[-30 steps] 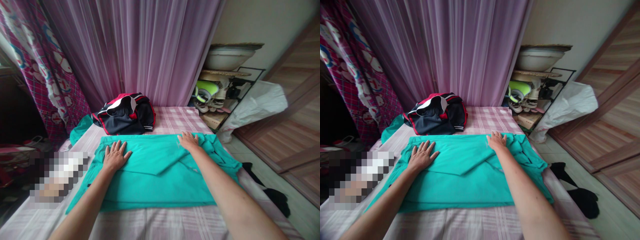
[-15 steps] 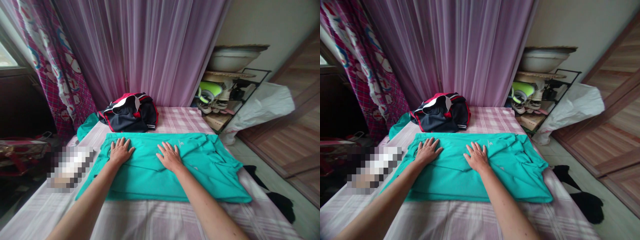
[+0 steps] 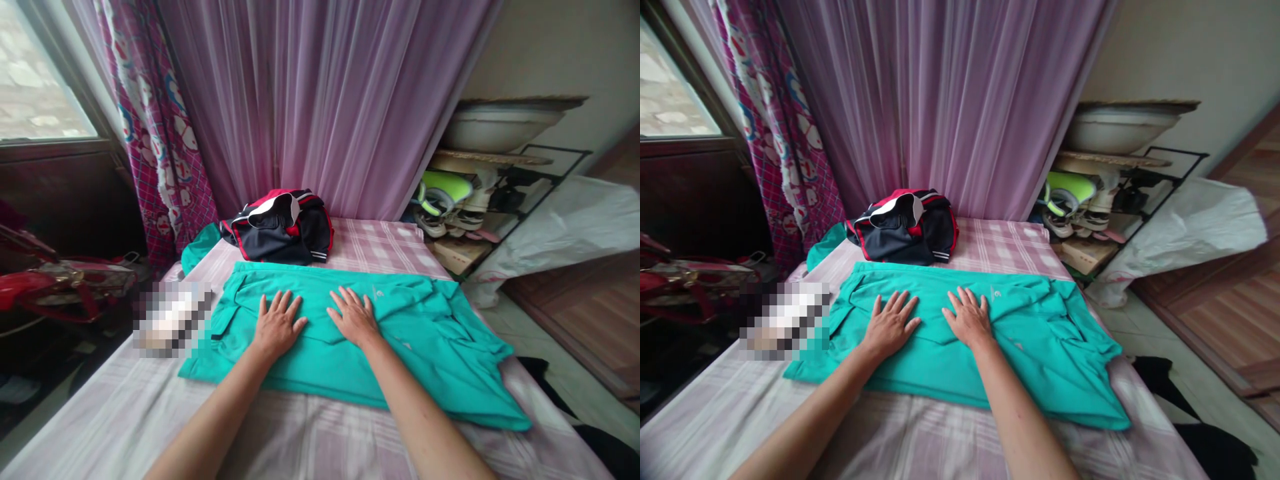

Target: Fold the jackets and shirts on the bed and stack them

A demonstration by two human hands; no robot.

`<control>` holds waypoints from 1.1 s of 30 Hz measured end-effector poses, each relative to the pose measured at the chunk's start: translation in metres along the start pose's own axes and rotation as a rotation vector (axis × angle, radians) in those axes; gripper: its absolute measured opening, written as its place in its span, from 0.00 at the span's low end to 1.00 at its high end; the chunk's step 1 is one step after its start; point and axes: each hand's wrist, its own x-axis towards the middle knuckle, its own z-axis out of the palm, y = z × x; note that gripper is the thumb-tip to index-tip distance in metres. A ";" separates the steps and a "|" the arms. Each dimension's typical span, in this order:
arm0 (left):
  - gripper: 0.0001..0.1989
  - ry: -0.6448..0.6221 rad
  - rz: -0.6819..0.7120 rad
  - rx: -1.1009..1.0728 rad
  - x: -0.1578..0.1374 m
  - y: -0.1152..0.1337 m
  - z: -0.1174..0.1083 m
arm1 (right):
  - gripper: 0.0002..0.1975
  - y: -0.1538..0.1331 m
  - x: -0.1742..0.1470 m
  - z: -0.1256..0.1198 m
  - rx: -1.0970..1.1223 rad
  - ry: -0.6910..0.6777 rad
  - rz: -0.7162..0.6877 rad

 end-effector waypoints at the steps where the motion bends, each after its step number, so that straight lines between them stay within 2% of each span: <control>1: 0.30 0.007 -0.013 0.018 -0.002 -0.010 -0.002 | 0.28 0.000 0.000 0.000 -0.001 0.008 -0.006; 5: 0.29 -0.001 -0.033 0.036 -0.012 -0.036 -0.007 | 0.27 0.000 -0.001 -0.001 -0.001 0.020 -0.013; 11: 0.29 0.003 -0.043 0.012 -0.015 -0.038 -0.007 | 0.26 -0.001 -0.002 -0.002 0.000 0.042 -0.004; 17: 0.30 -0.011 -0.031 0.010 -0.014 -0.038 -0.008 | 0.22 0.005 -0.006 0.001 0.050 0.211 -0.011; 21: 0.29 -0.007 -0.034 0.023 -0.014 -0.039 -0.007 | 0.21 0.009 -0.011 0.004 0.113 0.328 -0.105; 25: 0.29 -0.011 -0.030 0.034 -0.014 -0.039 -0.006 | 0.27 0.004 -0.016 0.004 0.138 0.253 -0.241; 28: 0.29 -0.007 -0.024 0.031 -0.014 -0.040 -0.005 | 0.31 0.002 -0.019 0.004 0.149 0.199 -0.249; 33: 0.29 0.014 -0.016 0.029 -0.014 -0.043 -0.001 | 0.31 0.003 -0.019 0.002 0.174 0.177 -0.241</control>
